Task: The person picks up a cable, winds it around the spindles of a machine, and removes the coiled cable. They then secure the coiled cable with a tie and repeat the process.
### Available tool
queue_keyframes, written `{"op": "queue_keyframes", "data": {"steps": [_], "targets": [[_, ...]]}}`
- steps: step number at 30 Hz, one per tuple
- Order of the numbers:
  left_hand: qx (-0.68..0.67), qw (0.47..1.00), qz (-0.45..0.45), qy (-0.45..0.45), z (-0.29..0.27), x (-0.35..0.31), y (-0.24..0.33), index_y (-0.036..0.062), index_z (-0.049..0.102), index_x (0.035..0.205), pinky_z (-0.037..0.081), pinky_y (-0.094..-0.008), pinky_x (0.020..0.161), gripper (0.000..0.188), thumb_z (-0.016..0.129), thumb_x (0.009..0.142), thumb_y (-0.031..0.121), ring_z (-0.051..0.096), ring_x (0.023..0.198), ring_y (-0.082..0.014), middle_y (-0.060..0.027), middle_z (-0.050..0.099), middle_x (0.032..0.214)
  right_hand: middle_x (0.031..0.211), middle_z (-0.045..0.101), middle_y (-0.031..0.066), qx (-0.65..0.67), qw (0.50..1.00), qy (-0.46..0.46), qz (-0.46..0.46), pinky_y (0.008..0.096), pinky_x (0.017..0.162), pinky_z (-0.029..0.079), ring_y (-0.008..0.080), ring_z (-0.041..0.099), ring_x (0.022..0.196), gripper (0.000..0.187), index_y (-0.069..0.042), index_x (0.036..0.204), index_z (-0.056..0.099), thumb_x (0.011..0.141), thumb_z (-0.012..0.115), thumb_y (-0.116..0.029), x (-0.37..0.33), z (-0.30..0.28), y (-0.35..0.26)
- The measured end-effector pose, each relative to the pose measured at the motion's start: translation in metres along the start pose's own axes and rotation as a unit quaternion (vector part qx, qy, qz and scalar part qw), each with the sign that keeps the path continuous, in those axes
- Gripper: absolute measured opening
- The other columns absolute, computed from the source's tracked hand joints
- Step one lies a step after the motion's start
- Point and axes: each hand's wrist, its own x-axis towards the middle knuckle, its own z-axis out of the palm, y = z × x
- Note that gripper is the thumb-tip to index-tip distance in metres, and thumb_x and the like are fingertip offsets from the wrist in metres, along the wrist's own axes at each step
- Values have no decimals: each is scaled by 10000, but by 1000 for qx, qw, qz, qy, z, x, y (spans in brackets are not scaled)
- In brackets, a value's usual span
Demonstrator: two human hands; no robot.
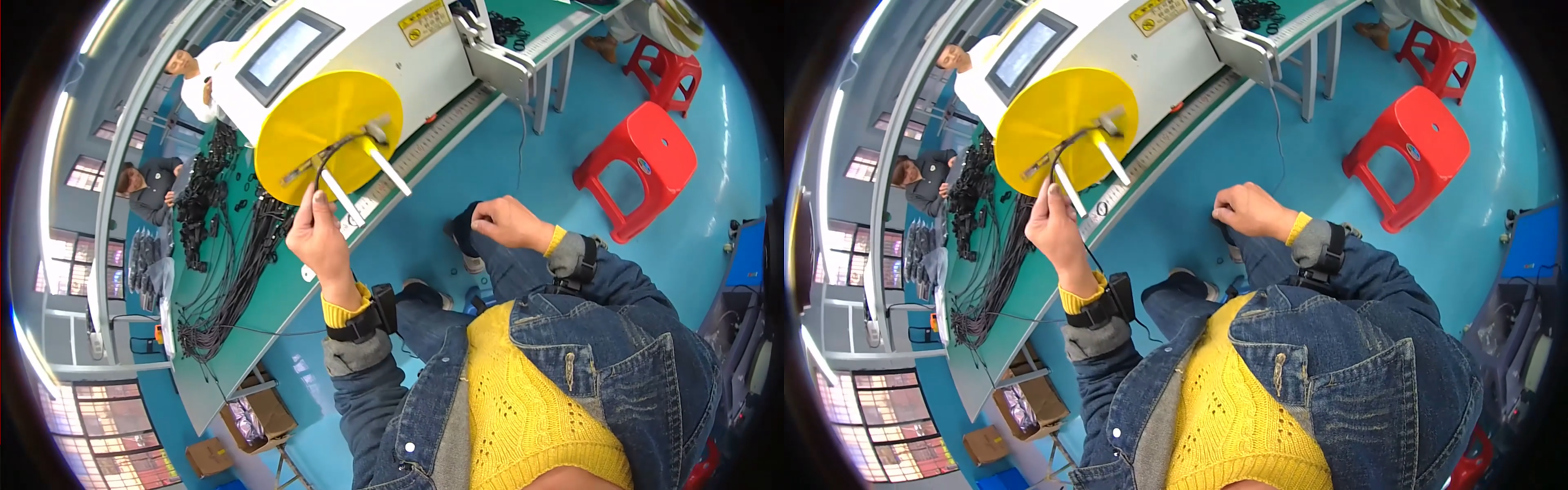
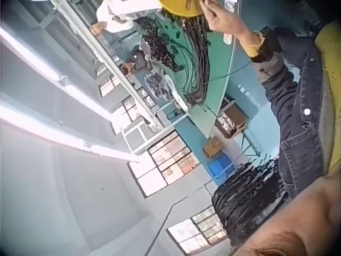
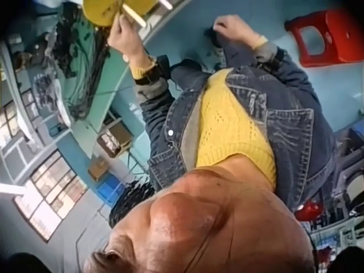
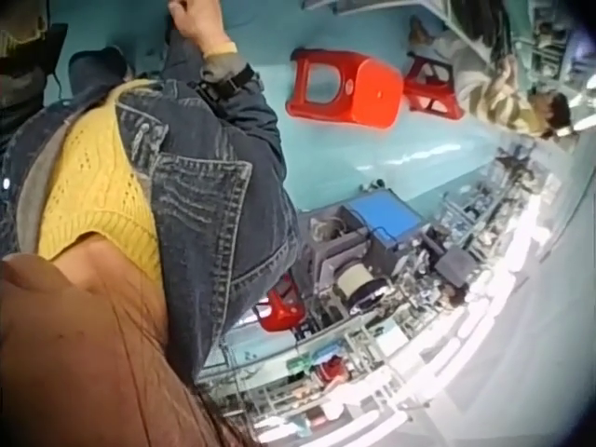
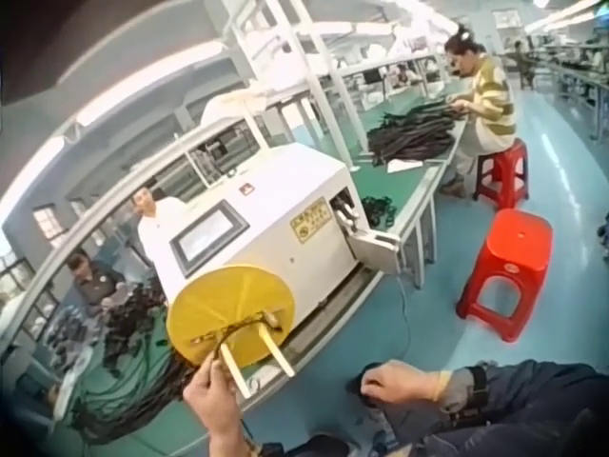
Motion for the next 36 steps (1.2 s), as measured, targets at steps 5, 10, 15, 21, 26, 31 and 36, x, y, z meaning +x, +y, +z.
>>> {"op": "queue_keyframes", "data": {"steps": [5, 10, 15, 21, 26, 31, 36], "targets": [[198, 958, 207, -1, -9, -11, 5, -14, 627, 989, 359, -228, 445, 178, 568, 843, 69, 450, 508, -91, -39, 524, 625, 681, 601, 150, -6, 1000, -22, -22, 360, 583, 460, 309, 584, 634, 153, -8, 790, 612, 759, 557, -147, -3, 3, 4], [281, 919, 274, -21, -2, -20, 29, 0, 612, 1012, 402, -272, 480, 190, 558, 841, 62, 495, 532, -156, -77, 534, 653, 678, 601, 148, -2, 1000, -21, -13, 357, 577, 460, 303, 586, 629, 155, -4, 787, 611, 758, 562, -149, -5, -1, 7], [249, 939, 235, -30, 5, -26, 28, -26, 578, 1057, 419, -283, 508, 225, 521, 860, 67, 523, 547, -191, -109, 564, 695, 671, 596, 149, -6, 1000, -20, -7, 354, 571, 458, 296, 588, 623, 154, 0, 779, 610, 758, 564, -146, -8, -6, 9], [258, 947, 191, -29, 8, -38, 19, -60, 535, 1100, 426, -286, 535, 263, 475, 883, 78, 548, 611, -207, -144, 578, 750, 659, 592, 144, -14, 1000, -17, -16, 349, 556, 454, 290, 587, 610, 136, 0, 796, 598, 759, 565, -126, -2, -10, 6], [240, 949, 199, -51, 15, -36, 24, -63, 526, 1113, 430, -297, 559, 278, 463, 889, 89, 542, 643, -225, -145, 556, 787, 631, 580, 131, 33, 991, 69, -107, 329, 538, 451, 276, 584, 587, 173, -2, 883, 551, 756, 589, -113, 24, -23, -27], [277, 926, 246, -69, 25, -29, 43, -63, 523, 1117, 431, -308, 561, 294, 472, 885, 109, 523, 627, -245, -155, 515, 791, 626, 578, 114, 128, 968, 90, -194, 315, 510, 442, 240, 582, 555, 204, -5, 898, 521, 748, 623, -98, 50, -34, -94], [404, 844, 339, -93, 23, -23, 62, -52, 534, 1111, 446, -328, 562, 309, 499, 870, 138, 541, 674, -265, -170, 503, 818, 625, 576, 102, 127, 961, 102, -225, 317, 515, 444, 231, 584, 565, 232, -10, 881, 495, 728, 649, -93, 71, -25, -106]]}}
